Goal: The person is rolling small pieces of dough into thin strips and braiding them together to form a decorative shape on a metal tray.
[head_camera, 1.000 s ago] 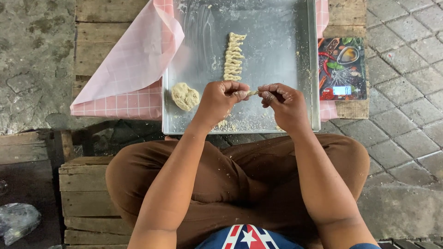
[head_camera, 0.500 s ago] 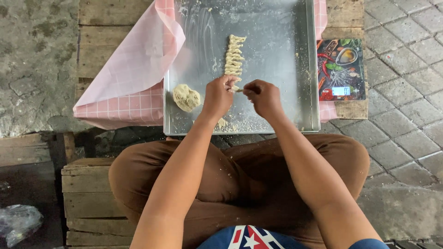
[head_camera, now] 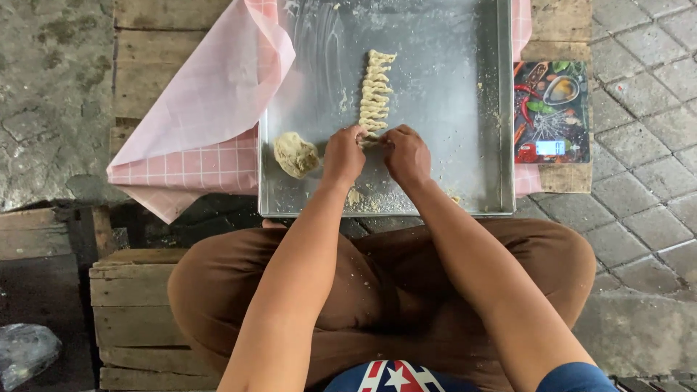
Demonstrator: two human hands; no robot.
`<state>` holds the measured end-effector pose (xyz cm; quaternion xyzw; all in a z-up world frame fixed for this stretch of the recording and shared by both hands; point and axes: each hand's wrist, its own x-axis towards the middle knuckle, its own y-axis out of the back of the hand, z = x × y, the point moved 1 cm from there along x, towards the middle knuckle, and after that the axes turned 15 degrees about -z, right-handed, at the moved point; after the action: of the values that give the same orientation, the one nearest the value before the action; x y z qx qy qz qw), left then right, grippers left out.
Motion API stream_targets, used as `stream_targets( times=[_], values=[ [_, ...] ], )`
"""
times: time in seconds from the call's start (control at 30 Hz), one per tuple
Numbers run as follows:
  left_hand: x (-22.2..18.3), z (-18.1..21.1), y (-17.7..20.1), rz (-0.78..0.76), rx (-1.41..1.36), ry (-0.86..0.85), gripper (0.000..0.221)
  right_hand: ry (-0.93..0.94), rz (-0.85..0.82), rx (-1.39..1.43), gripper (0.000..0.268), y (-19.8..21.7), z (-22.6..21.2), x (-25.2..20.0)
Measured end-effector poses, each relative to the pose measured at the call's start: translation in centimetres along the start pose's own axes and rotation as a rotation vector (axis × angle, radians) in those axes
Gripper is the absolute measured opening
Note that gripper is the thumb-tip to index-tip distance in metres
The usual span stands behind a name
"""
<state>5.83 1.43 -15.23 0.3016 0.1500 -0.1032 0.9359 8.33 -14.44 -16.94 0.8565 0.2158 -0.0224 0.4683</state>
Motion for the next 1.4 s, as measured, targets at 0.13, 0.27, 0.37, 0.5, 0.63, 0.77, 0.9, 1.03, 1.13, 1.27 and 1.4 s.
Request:
stream_targets(
  times=[0.13,0.27,0.37,0.5,0.63,0.77,0.9,1.03,1.13,1.27,1.4],
  values=[
    [-0.2,0.0,-0.2,0.057,0.088,-0.011,0.031,0.001,0.042,-0.025,0.017,0.0,0.5,0.2],
    [0.3,-0.6,-0.3,0.104,0.127,-0.011,0.026,-0.017,0.055,-0.003,0.025,-0.4,0.8,0.4],
    [0.7,-1.1,-0.4,0.122,0.116,-0.034,0.022,0.002,0.065,0.005,0.024,-0.3,0.7,0.4],
    [0.9,-1.5,-0.7,0.129,0.138,-0.024,0.02,0.022,0.077,-0.026,0.023,0.0,0.3,0.4],
    [1.1,-1.8,-0.9,0.126,0.119,-0.011,0.02,-0.016,0.063,-0.031,0.022,0.1,0.5,0.4],
    [1.5,-1.8,-0.9,0.121,0.112,-0.008,0.023,-0.019,0.086,-0.009,0.015,-0.1,1.3,0.6],
    [0.6,-0.8,-0.3,0.114,0.113,0.006,0.025,-0.009,0.094,0.017,0.013,0.3,0.6,0.3],
    [1.5,-1.7,-0.8,0.113,0.077,0.032,0.027,0.038,0.094,0.026,0.012,0.4,0.0,0.1],
    [1.5,-1.6,-0.7,0.1,0.039,0.034,0.029,0.025,0.074,-0.014,0.014,0.5,-0.4,0.0],
    [1.9,-1.6,-0.7,0.083,0.012,0.042,0.032,0.031,0.114,0.066,0.017,1.2,-0.6,0.0],
    [-0.2,0.3,1.2,0.097,0.077,0.078,0.033,0.052,0.173,0.116,0.016,3.1,-2.2,-1.2]
  ],
)
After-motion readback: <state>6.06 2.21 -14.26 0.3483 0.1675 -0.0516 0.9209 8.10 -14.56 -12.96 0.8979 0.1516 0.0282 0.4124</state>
